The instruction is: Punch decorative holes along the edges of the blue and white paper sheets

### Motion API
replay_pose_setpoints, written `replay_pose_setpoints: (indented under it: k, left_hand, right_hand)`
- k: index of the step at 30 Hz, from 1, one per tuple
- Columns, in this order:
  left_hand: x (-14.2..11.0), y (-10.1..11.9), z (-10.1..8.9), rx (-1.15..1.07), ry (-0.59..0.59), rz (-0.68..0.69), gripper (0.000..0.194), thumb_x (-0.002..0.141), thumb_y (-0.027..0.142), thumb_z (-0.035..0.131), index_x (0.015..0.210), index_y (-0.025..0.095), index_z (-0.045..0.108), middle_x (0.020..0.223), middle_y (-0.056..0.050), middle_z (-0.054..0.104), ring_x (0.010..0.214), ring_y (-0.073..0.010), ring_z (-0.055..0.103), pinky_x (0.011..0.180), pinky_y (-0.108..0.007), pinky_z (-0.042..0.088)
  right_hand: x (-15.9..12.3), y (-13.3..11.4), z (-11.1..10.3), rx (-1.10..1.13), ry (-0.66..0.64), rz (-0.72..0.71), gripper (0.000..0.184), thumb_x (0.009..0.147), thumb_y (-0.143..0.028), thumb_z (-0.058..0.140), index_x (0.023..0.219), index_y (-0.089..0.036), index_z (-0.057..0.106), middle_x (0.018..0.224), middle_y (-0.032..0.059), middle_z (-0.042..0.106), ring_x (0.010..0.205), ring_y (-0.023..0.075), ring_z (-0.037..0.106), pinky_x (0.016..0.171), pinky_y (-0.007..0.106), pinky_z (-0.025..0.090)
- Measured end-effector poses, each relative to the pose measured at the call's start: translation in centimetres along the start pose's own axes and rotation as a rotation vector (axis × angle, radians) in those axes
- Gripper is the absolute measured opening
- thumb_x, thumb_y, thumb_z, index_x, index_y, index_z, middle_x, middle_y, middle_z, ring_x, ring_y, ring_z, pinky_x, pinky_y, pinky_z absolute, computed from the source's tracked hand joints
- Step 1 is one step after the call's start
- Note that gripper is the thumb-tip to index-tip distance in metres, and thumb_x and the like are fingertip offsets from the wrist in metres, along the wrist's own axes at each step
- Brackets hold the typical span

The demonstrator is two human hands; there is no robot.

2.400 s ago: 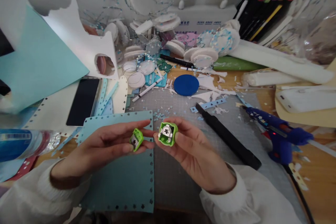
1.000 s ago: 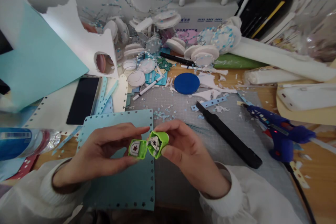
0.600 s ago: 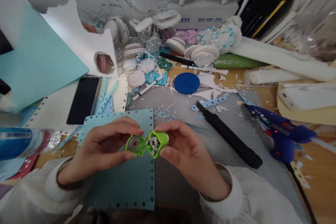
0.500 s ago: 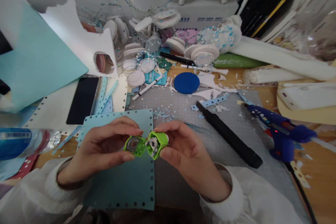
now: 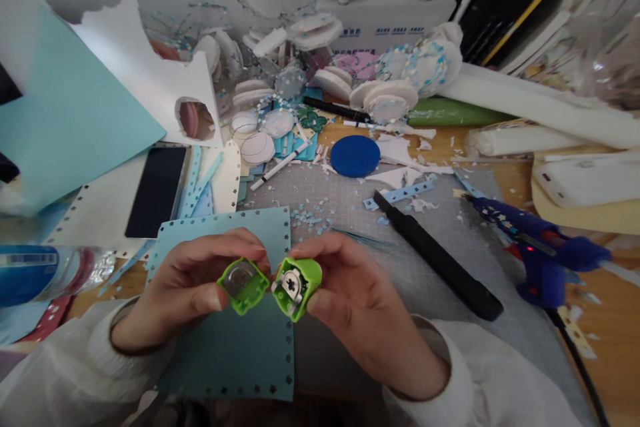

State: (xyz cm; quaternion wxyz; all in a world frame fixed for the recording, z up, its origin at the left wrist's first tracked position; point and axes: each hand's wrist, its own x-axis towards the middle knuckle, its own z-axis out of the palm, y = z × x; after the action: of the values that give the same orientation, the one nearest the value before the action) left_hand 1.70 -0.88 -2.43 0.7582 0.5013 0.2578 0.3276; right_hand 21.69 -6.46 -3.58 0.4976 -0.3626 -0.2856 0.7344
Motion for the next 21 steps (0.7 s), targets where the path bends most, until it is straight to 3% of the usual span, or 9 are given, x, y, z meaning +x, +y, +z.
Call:
replay_pose_setpoints:
  k: [6,18,21]
  left_hand:
    - [0.06,0.18,0.14,-0.055,-0.044,-0.030,0.029,0.080,0.029,0.071,0.108,0.025,0.072,0.095,-0.006,0.063,0.082,-0.0155,0.062,0.072,-0.023,0.051]
    - [-0.06,0.47,0.03,0.006,-0.098,0.075,0.037,0.073,0.024,0.078,0.109,0.024,0.072,0.095,-0.007,0.062,0.084,-0.0157,0.063,0.075,-0.023,0.054]
    - [0.04,0.55,-0.07,0.048,-0.062,0.049,0.034,0.075,0.030,0.076,0.107,0.022,0.073,0.094,-0.007,0.066,0.084,-0.0175,0.066,0.074,-0.025,0.055]
  right_hand:
    - [-0.07,-0.05,0.24,0.034,-0.020,-0.032,0.019,0.077,-0.038,0.073,0.095,-0.034,0.067,0.087,0.0006,0.063,0.081,0.0167,0.060,0.071,0.028,0.051]
    - [-0.02,0.10,0.09,-0.017,-0.058,-0.116,0.022,0.079,-0.035,0.072,0.100,-0.033,0.066,0.088,0.0013,0.061,0.079,0.0148,0.060,0.067,0.025,0.053]
    - [0.10,0.16,-0.07,-0.030,-0.051,-0.129,0.022,0.079,-0.035,0.072,0.099,-0.033,0.066,0.087,0.0008,0.062,0.078,0.0148,0.061,0.067,0.025,0.053]
